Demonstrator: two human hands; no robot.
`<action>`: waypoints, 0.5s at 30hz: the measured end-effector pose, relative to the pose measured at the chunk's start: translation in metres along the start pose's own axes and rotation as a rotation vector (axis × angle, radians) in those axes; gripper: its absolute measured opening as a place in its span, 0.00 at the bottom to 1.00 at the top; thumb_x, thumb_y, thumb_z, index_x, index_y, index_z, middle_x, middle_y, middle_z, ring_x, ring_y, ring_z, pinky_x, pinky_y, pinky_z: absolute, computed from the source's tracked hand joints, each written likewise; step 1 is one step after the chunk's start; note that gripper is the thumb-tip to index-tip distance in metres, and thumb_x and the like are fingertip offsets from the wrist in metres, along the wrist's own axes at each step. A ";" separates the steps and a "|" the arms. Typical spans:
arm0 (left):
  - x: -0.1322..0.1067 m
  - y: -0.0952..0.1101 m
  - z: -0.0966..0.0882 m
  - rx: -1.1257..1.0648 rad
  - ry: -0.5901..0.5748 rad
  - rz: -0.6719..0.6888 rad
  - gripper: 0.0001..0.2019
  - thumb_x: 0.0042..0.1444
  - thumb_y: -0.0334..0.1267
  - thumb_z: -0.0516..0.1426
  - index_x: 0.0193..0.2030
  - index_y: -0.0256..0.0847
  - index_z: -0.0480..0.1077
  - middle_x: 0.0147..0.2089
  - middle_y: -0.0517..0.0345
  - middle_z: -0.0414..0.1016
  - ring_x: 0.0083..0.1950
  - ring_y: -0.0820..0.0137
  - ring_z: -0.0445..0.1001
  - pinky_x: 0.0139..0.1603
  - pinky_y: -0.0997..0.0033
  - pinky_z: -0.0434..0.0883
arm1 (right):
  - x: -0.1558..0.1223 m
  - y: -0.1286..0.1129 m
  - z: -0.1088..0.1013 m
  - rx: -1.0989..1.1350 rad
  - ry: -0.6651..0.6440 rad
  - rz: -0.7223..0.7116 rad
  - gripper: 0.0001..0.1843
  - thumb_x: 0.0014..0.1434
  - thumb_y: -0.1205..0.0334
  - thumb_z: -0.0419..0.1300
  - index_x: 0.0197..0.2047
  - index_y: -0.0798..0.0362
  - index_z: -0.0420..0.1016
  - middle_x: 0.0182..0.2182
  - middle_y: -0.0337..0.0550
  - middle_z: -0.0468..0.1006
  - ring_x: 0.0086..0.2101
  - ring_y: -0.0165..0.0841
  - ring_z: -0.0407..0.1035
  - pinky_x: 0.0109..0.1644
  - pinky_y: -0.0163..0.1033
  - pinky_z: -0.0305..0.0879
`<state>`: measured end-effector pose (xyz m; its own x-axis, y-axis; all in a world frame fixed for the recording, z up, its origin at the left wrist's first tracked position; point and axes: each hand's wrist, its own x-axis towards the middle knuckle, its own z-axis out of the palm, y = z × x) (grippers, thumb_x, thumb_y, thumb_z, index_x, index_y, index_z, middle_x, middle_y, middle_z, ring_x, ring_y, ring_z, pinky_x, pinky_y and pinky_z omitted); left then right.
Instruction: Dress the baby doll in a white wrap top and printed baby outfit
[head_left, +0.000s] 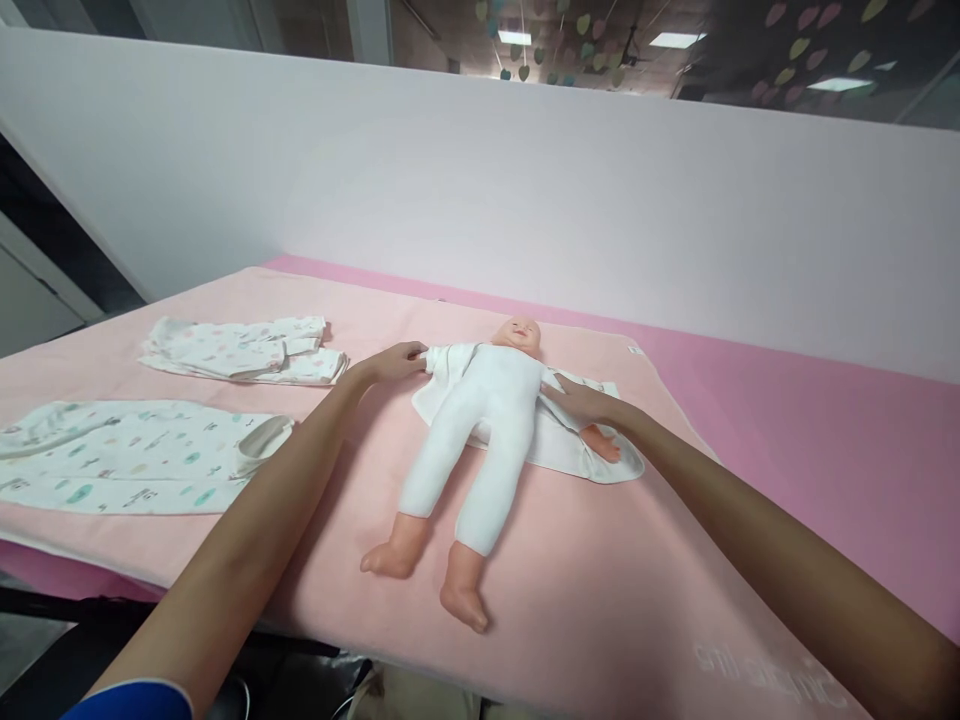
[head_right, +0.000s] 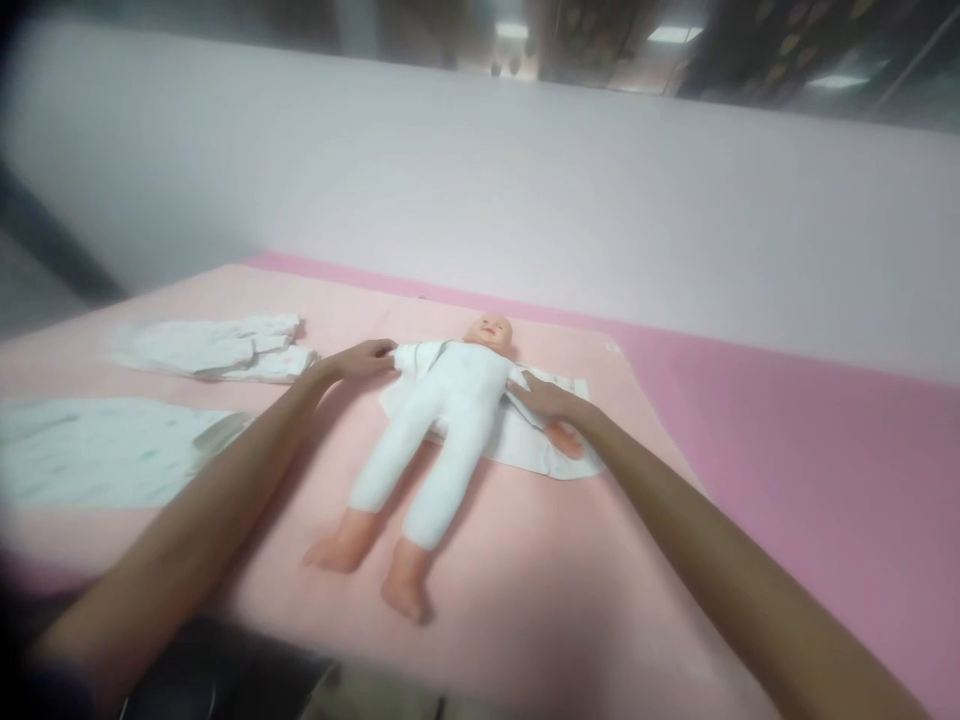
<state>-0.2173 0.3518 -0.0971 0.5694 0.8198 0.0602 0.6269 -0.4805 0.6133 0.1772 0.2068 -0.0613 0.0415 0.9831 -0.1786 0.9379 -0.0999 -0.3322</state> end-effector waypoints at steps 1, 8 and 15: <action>-0.001 0.000 -0.001 -0.001 -0.009 -0.013 0.22 0.56 0.53 0.56 0.50 0.40 0.76 0.52 0.50 0.82 0.51 0.56 0.78 0.51 0.63 0.75 | -0.003 0.007 0.001 0.025 0.020 0.003 0.46 0.64 0.19 0.44 0.65 0.45 0.73 0.62 0.53 0.80 0.60 0.60 0.73 0.60 0.58 0.71; -0.012 0.005 -0.014 -0.036 -0.067 -0.054 0.27 0.56 0.59 0.57 0.53 0.41 0.77 0.55 0.51 0.83 0.54 0.55 0.80 0.53 0.64 0.76 | -0.013 0.055 0.003 0.344 0.111 0.122 0.18 0.69 0.44 0.56 0.41 0.49 0.78 0.36 0.45 0.84 0.35 0.41 0.76 0.39 0.41 0.71; -0.007 0.063 -0.022 0.280 0.319 -0.142 0.20 0.60 0.45 0.56 0.55 0.42 0.77 0.62 0.44 0.78 0.63 0.47 0.74 0.63 0.48 0.73 | 0.006 0.077 0.021 0.393 0.184 0.065 0.15 0.51 0.62 0.67 0.44 0.49 0.76 0.34 0.39 0.79 0.31 0.32 0.70 0.31 0.33 0.63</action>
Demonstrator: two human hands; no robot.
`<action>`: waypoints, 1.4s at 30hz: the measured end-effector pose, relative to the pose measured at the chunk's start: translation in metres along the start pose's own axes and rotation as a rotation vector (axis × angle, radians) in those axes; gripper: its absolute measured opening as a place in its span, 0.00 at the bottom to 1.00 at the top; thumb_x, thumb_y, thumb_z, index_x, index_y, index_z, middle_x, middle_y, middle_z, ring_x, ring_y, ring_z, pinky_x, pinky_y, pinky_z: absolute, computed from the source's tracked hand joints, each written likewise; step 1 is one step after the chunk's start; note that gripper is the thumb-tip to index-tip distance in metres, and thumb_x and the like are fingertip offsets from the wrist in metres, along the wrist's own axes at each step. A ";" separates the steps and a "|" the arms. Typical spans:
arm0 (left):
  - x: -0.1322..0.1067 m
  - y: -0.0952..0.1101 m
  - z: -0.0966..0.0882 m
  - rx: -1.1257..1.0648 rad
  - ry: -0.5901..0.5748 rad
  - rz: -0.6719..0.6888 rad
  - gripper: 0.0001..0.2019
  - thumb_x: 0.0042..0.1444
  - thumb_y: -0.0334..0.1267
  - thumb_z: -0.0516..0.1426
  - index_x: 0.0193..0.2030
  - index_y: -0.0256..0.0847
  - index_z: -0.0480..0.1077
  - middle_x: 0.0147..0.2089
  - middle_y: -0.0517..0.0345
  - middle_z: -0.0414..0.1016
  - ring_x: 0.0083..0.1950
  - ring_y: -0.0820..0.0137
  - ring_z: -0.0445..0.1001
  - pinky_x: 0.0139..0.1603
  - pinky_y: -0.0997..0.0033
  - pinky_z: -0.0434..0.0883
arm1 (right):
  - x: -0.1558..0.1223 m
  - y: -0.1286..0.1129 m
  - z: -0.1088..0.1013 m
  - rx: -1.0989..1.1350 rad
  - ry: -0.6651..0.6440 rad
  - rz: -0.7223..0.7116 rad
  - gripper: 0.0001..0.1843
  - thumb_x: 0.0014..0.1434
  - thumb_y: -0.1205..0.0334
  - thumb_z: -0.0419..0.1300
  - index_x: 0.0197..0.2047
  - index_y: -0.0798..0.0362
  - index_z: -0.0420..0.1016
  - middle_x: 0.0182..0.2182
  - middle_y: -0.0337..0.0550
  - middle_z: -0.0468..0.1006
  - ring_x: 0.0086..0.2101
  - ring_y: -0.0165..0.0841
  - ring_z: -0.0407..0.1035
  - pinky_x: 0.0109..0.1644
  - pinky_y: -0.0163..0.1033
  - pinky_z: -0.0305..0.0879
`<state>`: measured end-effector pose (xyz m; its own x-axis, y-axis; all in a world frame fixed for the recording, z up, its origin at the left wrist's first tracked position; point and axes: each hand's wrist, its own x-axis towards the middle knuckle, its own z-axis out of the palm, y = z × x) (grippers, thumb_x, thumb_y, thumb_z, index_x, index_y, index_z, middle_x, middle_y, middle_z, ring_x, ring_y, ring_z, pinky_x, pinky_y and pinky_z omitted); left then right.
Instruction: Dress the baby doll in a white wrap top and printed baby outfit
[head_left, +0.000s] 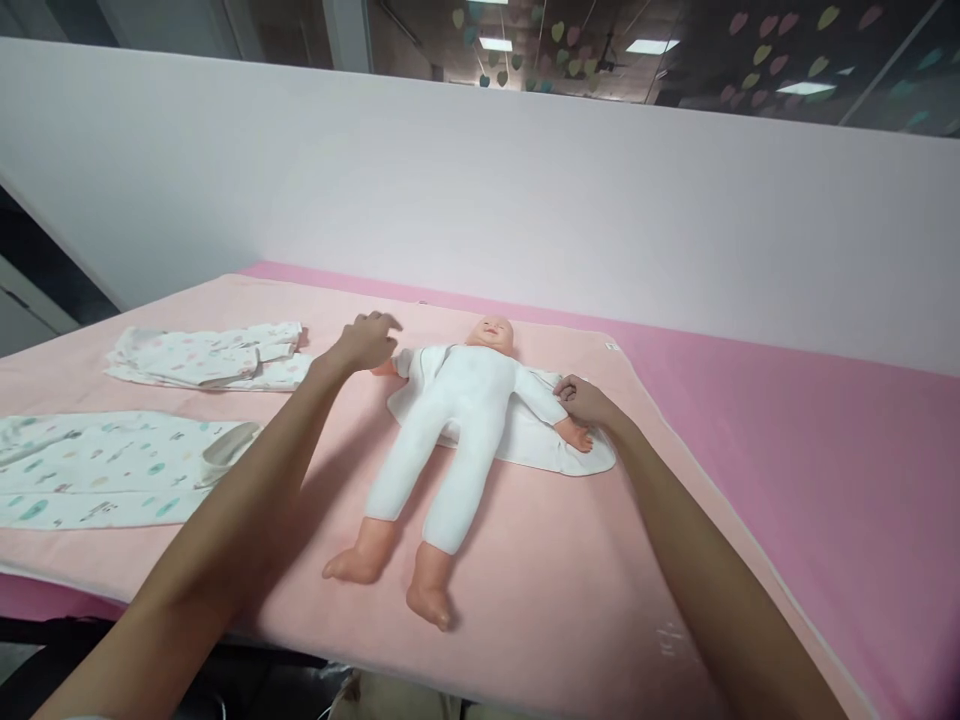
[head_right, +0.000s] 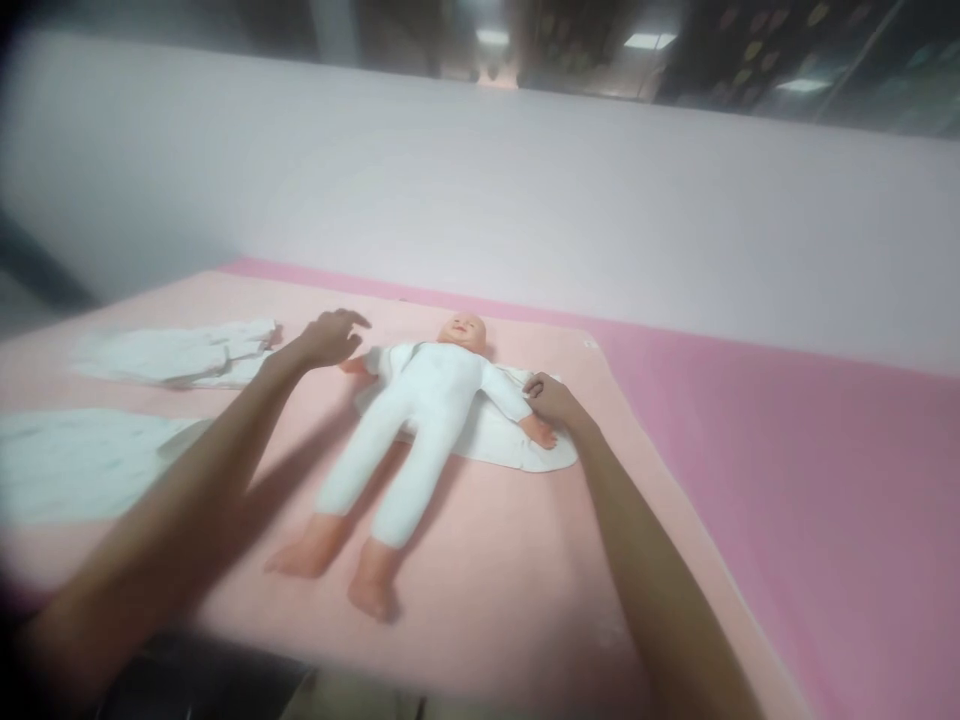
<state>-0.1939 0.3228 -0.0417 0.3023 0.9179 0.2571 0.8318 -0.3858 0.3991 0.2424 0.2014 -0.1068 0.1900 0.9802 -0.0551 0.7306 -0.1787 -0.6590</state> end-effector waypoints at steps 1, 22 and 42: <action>-0.002 0.023 0.000 0.008 0.093 0.076 0.20 0.62 0.44 0.55 0.58 0.42 0.76 0.64 0.44 0.76 0.65 0.47 0.72 0.66 0.46 0.70 | 0.002 0.003 0.001 0.001 0.005 -0.005 0.16 0.50 0.62 0.67 0.44 0.49 0.75 0.34 0.38 0.78 0.30 0.32 0.69 0.30 0.33 0.62; 0.015 0.178 0.078 0.267 -0.235 0.817 0.20 0.74 0.49 0.51 0.68 0.51 0.70 0.55 0.46 0.76 0.56 0.55 0.71 0.55 0.60 0.64 | 0.008 0.014 -0.004 0.050 0.065 -0.013 0.12 0.55 0.58 0.68 0.42 0.50 0.76 0.35 0.41 0.80 0.32 0.34 0.72 0.33 0.35 0.64; 0.023 0.190 0.072 0.385 -0.293 0.576 0.23 0.69 0.51 0.55 0.64 0.44 0.74 0.59 0.40 0.76 0.64 0.45 0.68 0.62 0.50 0.65 | -0.003 -0.007 -0.019 0.055 0.242 -0.047 0.13 0.58 0.55 0.64 0.41 0.47 0.65 0.37 0.41 0.79 0.36 0.37 0.71 0.38 0.38 0.62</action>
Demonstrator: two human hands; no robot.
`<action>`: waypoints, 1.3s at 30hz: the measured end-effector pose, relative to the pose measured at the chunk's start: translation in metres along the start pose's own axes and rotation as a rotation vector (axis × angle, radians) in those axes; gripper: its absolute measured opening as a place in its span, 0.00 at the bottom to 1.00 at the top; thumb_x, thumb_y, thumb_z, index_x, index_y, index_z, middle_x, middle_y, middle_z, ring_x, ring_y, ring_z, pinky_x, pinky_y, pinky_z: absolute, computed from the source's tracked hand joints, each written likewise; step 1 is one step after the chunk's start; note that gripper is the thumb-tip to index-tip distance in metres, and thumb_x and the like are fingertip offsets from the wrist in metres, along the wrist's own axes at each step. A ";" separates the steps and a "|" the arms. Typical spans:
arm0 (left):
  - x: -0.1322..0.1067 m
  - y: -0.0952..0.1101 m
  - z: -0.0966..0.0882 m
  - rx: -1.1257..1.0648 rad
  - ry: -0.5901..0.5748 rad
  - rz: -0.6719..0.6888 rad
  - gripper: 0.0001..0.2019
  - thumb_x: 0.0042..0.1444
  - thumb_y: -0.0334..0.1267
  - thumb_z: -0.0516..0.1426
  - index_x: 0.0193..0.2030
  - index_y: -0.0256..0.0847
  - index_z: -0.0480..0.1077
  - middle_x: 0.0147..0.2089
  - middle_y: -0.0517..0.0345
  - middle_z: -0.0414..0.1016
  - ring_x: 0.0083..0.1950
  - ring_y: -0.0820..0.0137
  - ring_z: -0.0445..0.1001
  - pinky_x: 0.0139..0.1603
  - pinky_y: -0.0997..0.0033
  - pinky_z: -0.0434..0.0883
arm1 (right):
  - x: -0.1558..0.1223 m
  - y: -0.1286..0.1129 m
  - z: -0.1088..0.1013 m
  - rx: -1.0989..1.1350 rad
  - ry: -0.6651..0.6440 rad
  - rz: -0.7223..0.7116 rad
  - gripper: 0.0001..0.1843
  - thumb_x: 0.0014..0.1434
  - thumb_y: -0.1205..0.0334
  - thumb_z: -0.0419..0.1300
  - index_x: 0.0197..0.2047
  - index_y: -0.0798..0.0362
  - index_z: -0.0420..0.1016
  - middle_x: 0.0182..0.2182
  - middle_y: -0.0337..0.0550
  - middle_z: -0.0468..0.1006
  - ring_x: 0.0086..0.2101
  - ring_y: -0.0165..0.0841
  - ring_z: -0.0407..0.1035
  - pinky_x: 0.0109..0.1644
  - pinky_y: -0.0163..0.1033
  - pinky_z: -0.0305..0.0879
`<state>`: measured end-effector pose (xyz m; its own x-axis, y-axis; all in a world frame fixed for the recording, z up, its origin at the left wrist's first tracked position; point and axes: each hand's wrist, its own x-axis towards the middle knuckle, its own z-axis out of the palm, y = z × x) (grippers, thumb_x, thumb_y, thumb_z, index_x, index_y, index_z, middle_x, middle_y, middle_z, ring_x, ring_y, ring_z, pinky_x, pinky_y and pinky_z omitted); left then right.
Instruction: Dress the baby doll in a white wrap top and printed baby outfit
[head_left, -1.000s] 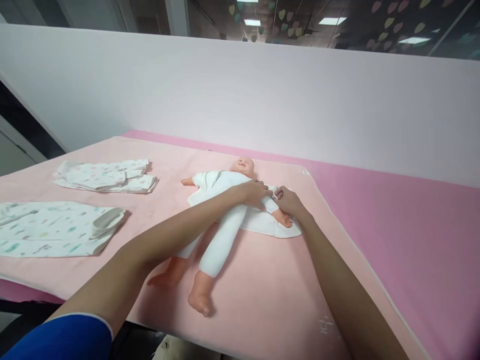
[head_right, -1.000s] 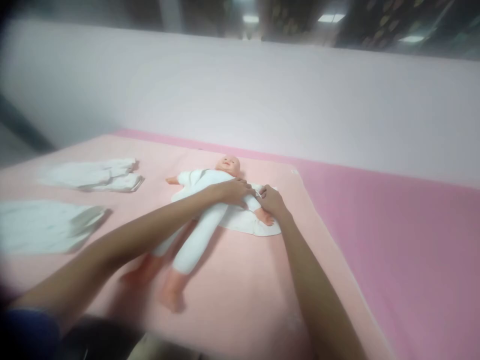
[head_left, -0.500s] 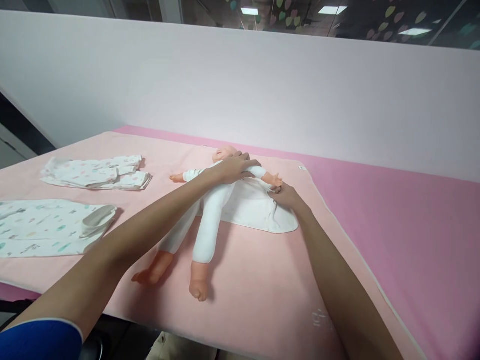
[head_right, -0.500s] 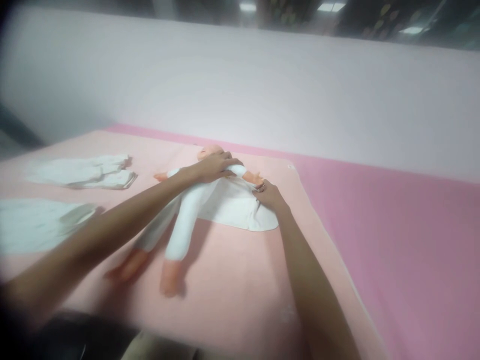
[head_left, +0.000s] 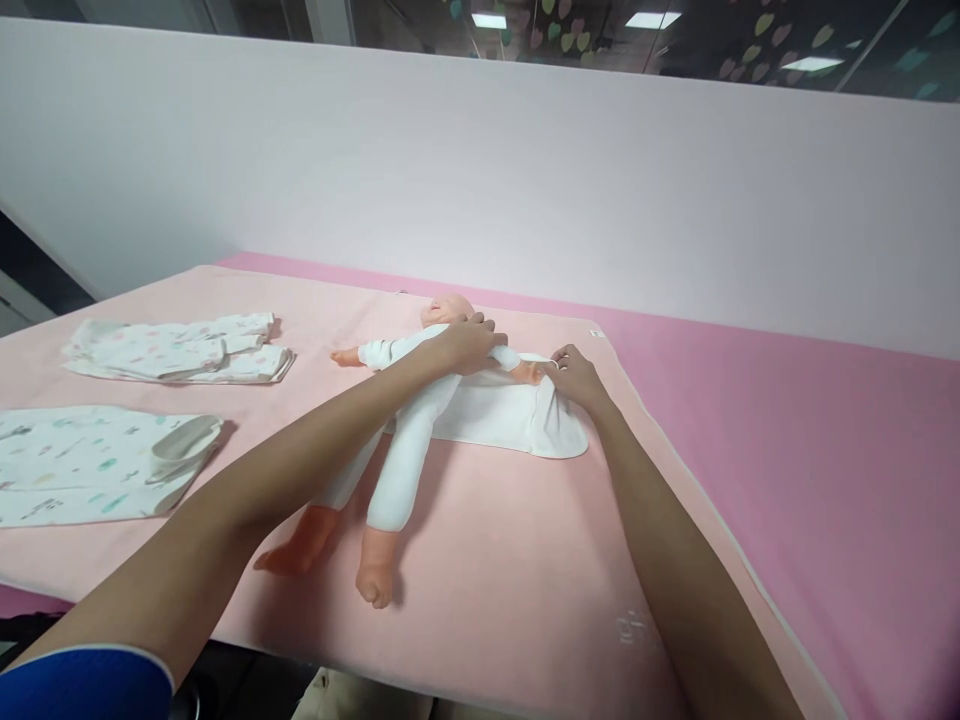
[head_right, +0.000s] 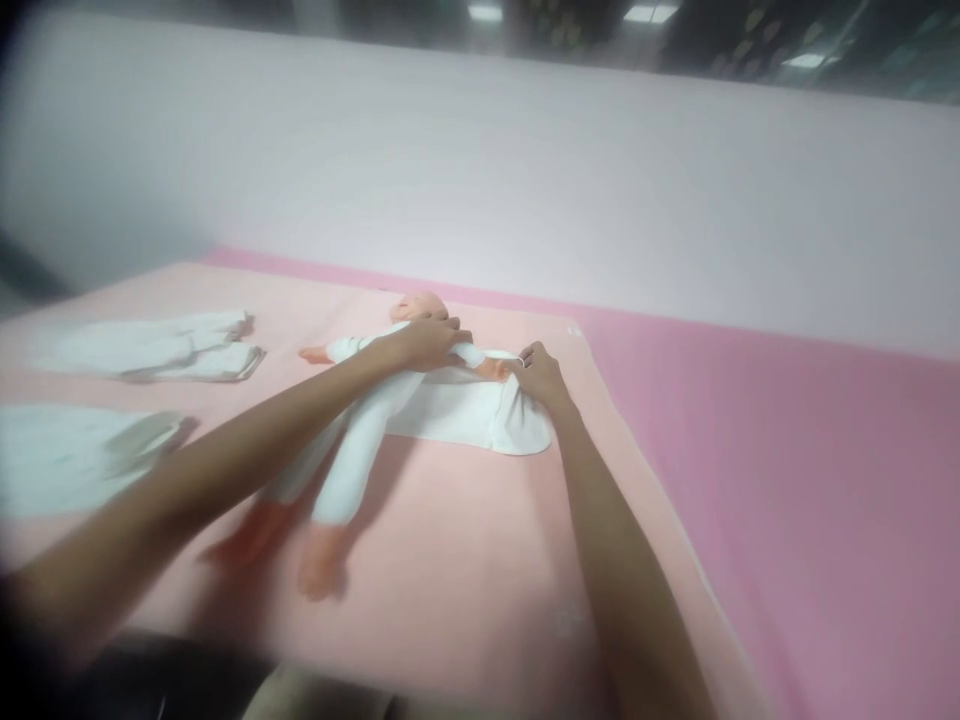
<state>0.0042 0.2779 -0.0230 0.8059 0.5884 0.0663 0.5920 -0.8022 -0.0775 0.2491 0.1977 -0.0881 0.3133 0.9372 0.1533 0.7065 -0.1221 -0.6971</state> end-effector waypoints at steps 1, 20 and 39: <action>0.003 0.003 0.000 0.009 -0.015 -0.014 0.23 0.69 0.51 0.55 0.64 0.43 0.74 0.60 0.39 0.76 0.64 0.45 0.68 0.63 0.49 0.65 | -0.001 -0.003 -0.001 0.007 0.001 -0.017 0.13 0.58 0.55 0.65 0.40 0.47 0.65 0.36 0.40 0.78 0.36 0.36 0.71 0.38 0.38 0.62; 0.002 -0.012 0.015 -0.222 -0.002 0.019 0.29 0.64 0.60 0.56 0.65 0.45 0.70 0.65 0.42 0.75 0.68 0.47 0.68 0.65 0.52 0.65 | -0.028 -0.042 0.012 -0.556 -0.079 -0.057 0.16 0.71 0.51 0.55 0.38 0.51 0.76 0.31 0.54 0.78 0.38 0.46 0.75 0.38 0.43 0.61; -0.036 -0.037 0.025 -0.956 0.592 0.004 0.22 0.62 0.36 0.44 0.57 0.40 0.71 0.63 0.46 0.76 0.61 0.63 0.75 0.66 0.57 0.73 | -0.027 -0.113 0.054 -0.298 -0.030 -0.308 0.18 0.76 0.50 0.48 0.39 0.49 0.72 0.37 0.50 0.80 0.42 0.44 0.73 0.46 0.43 0.65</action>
<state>-0.0461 0.2888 -0.0470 0.5263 0.6490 0.5494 0.1359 -0.7021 0.6990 0.1263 0.2038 -0.0516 0.0434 0.9532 0.2991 0.9179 0.0801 -0.3886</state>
